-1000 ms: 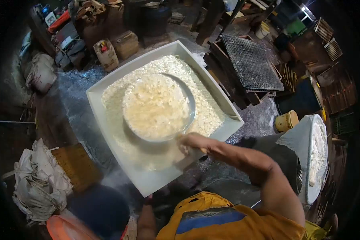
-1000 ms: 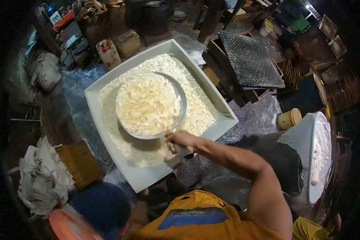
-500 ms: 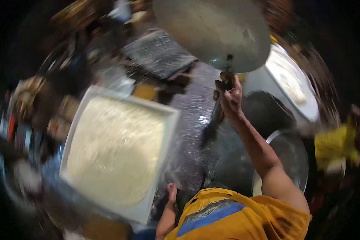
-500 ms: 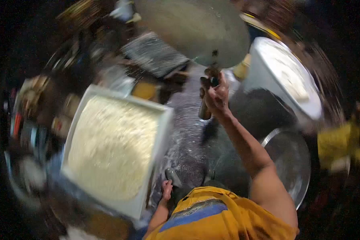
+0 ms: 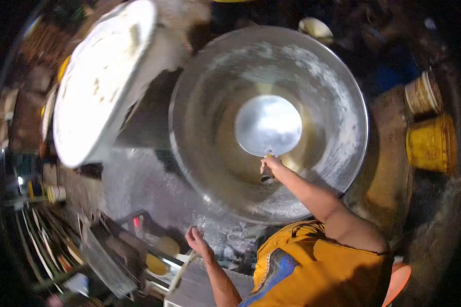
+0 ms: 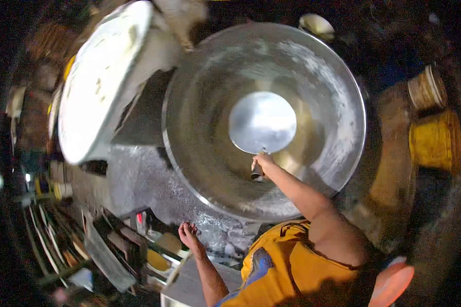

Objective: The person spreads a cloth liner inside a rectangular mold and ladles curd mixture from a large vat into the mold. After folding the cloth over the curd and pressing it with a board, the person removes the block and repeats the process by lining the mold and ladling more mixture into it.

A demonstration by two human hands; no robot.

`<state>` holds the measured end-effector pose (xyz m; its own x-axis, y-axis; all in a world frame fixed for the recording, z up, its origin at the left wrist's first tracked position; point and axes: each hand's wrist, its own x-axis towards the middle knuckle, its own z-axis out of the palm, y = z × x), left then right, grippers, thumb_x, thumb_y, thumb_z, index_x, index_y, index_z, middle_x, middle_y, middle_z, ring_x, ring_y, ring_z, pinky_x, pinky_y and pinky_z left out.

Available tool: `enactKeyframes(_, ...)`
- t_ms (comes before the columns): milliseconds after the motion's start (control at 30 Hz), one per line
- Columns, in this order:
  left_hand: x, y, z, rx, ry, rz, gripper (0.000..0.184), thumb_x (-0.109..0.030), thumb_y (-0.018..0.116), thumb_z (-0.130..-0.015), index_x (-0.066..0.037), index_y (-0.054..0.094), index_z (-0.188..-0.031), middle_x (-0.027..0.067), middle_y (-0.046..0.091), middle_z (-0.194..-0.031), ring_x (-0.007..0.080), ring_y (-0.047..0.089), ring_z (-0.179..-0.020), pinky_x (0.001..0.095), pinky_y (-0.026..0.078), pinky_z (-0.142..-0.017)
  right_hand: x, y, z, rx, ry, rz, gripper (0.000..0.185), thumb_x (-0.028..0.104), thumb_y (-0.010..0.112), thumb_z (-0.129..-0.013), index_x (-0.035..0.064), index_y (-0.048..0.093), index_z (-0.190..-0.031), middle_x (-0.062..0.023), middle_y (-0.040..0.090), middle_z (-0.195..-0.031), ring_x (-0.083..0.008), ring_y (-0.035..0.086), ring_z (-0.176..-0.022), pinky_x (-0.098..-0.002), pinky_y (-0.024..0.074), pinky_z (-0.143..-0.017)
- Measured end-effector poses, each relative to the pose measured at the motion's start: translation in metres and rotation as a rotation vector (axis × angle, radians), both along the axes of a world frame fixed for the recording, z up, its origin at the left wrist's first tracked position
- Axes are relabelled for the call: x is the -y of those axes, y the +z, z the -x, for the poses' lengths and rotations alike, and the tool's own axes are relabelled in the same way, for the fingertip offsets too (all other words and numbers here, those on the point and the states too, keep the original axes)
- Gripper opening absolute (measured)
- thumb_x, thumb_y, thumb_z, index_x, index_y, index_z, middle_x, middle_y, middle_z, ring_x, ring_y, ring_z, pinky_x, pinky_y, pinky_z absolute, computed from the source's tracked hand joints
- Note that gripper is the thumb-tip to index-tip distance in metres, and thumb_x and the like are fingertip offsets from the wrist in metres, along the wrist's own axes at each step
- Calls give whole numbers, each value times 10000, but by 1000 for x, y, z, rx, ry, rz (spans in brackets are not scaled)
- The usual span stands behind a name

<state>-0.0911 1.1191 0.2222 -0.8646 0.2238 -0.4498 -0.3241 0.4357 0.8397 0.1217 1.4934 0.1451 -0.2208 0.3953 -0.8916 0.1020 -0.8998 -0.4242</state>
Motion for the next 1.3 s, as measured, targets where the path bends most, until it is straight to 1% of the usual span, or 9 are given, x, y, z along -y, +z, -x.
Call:
enactKeyframes(133,-124,15,-6,-107,-100,-141,429,-266,527,-944,-33,411,-1285,137,524,-1158,239,538,-966,374,483,-823,-37,-202,-38,36,-890,311,56,94,529,-866,81,508,-816,-66,531,-630,-186,536,-488,-311,464,-418)
enactKeyframes(200,-125,-36,-5,178,-110,-2,477,-285,531,-942,-27,372,-1310,169,502,-1173,260,522,-977,404,482,-820,-90,-184,-71,205,-1141,354,127,79,544,-853,50,577,-973,-95,608,-880,-206,598,-681,-331,508,-535)
enactKeyframes(233,-171,-15,-21,-299,-262,206,496,-312,556,-933,2,394,-1281,190,530,-1095,271,525,-928,429,484,-788,-104,-207,-77,242,-1207,281,177,43,535,-841,29,590,-1008,-125,609,-1001,-234,620,-791,-355,534,-611)
enactKeyframes(333,-155,-32,-1,-19,38,214,539,-335,613,-905,40,422,-1241,186,553,-1038,271,519,-882,428,480,-770,-143,-289,-82,358,-1065,288,332,192,440,-932,68,547,-1222,-83,604,-1159,-197,574,-1018,-309,486,-786)
enactKeyframes(433,-186,-8,-24,-507,-143,673,460,-319,680,-865,66,512,-1053,179,578,-984,236,482,-825,393,475,-771,-186,-328,-67,590,-854,103,318,159,525,-910,32,522,-1201,-118,594,-1124,-250,561,-1042,-387,500,-762)
enactKeyframes(633,-190,5,-25,-511,-129,826,425,-285,682,-862,40,543,-1099,160,606,-998,234,509,-849,417,465,-805,-251,-371,-49,618,-78,-356,249,218,571,-863,45,592,-1040,-72,604,-827,-205,576,-686,-337,495,-609)
enactKeyframes(1033,-194,8,-28,-449,-37,882,415,-281,590,-907,-5,529,-1211,208,554,-1199,305,555,-988,451,464,-865,-257,-393,21,142,565,-391,198,216,613,-825,51,620,-935,-112,612,-744,-154,587,-628,-327,491,-589)
enactKeyframes(1167,-195,7,-31,-436,-7,881,402,-301,540,-933,5,548,-1192,229,553,-1200,313,554,-1002,441,445,-908,-217,-405,31,126,868,-1223,225,239,614,-848,38,612,-950,-101,605,-668,-141,575,-577,-330,487,-554)
enactKeyframes(1300,-210,10,-38,-425,-6,860,437,-306,564,-929,28,523,-1208,229,537,-1208,291,539,-993,425,449,-915,-198,-320,30,-256,439,-77,183,181,558,-878,19,596,-953,-103,588,-624,-165,576,-515,-335,482,-514)
